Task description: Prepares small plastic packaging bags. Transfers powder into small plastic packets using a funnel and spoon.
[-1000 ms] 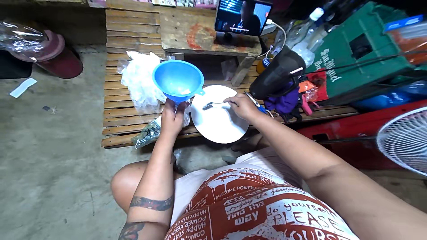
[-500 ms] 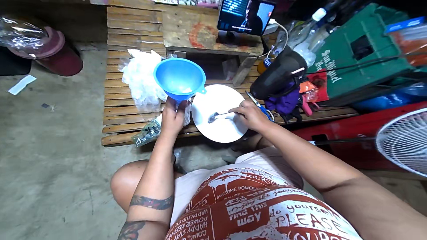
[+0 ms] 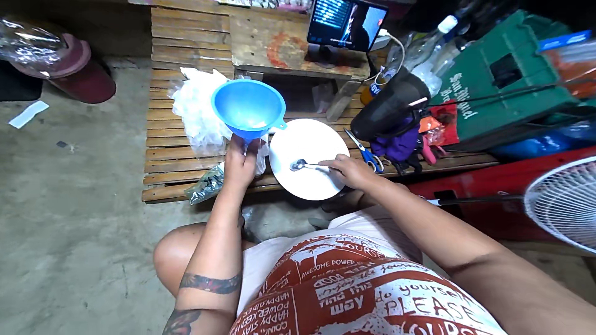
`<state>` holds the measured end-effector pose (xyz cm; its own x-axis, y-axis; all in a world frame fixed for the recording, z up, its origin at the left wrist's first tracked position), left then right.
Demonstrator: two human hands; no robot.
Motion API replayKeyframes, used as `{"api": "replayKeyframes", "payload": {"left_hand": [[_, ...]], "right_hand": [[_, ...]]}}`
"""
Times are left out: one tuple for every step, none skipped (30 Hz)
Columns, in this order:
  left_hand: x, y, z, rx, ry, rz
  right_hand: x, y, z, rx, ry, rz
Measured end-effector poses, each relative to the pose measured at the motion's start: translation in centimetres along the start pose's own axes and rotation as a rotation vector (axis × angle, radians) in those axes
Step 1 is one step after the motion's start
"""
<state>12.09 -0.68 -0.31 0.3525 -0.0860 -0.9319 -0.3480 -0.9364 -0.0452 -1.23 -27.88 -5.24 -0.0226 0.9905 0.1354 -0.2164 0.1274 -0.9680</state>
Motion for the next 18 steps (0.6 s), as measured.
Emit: {"api": "replayKeyframes", "payload": {"left_hand": [[0.0, 0.1, 0.0, 0.005, -0.005, -0.004], [0.0, 0.2, 0.0, 0.008, -0.008, -0.008], [0.0, 0.4, 0.0, 0.012, -0.010, -0.011], [0.1, 0.5, 0.1, 0.016, -0.012, -0.013], [0.1, 0.6, 0.1, 0.018, -0.011, -0.021], [0.1, 0.7, 0.1, 0.019, -0.009, -0.027], [0.1, 0.8, 0.2, 0.020, -0.011, -0.032], [0.1, 0.8, 0.1, 0.020, -0.012, -0.036], [0.1, 0.8, 0.1, 0.019, -0.014, -0.037], [0.1, 0.8, 0.1, 0.021, -0.016, -0.037], [0.1, 0.8, 0.1, 0.020, -0.012, -0.036], [0.1, 0.7, 0.1, 0.023, -0.011, -0.034], [0.2, 0.7, 0.0, 0.025, -0.008, -0.032], [0.2, 0.7, 0.0, 0.027, -0.007, -0.030], [0.2, 0.6, 0.1, 0.027, -0.003, -0.023], [0.2, 0.6, 0.1, 0.028, 0.003, -0.015], [0.2, 0.6, 0.1, 0.029, 0.007, -0.011], [0.2, 0.6, 0.1, 0.028, 0.010, -0.011]], "right_hand": [[-0.1, -0.2, 0.2, -0.003, -0.017, -0.033], [-0.3, -0.5, 0.2, -0.029, -0.027, -0.064], [-0.5, -1.0, 0.0, -0.062, -0.019, -0.089], [-0.7, -1.4, -0.4, -0.074, 0.015, -0.109], [-0.9, -1.8, -1.0, -0.083, 0.060, -0.129], [-1.1, -2.1, -1.6, -0.088, 0.104, -0.147], [-1.4, -2.2, -2.3, -0.082, 0.147, -0.159], [-1.7, -2.1, -3.0, -0.079, 0.187, -0.169], [-2.1, -1.8, -3.5, -0.080, 0.218, -0.175], [-2.3, -1.3, -3.8, -0.074, 0.236, -0.183], [-2.5, -0.8, -3.9, -0.066, 0.240, -0.193], [-2.4, -0.3, -3.7, -0.052, 0.229, -0.201], [-2.3, 0.1, -3.4, -0.035, 0.198, -0.204], [-2.0, 0.4, -2.8, -0.025, 0.152, -0.198], [-1.7, 0.6, -1.9, -0.017, 0.101, -0.195], [-1.3, 0.7, -1.0, -0.011, 0.052, -0.195], [-1.0, 0.8, -0.1, -0.019, 0.009, -0.197], [-0.8, 0.7, 0.8, -0.034, -0.019, -0.204]]}}
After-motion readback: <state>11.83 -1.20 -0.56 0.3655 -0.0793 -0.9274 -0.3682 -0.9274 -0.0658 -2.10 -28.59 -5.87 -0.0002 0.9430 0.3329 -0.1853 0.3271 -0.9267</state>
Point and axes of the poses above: each hand's wrist, its own z-axis away from the middle knuckle, its own y-axis out of the palm, x = y × z, the point moved 9 cm from there along -z, towards the middle knuckle, and after that the axes turned 9 degrees about z, right-handed, at the moved point
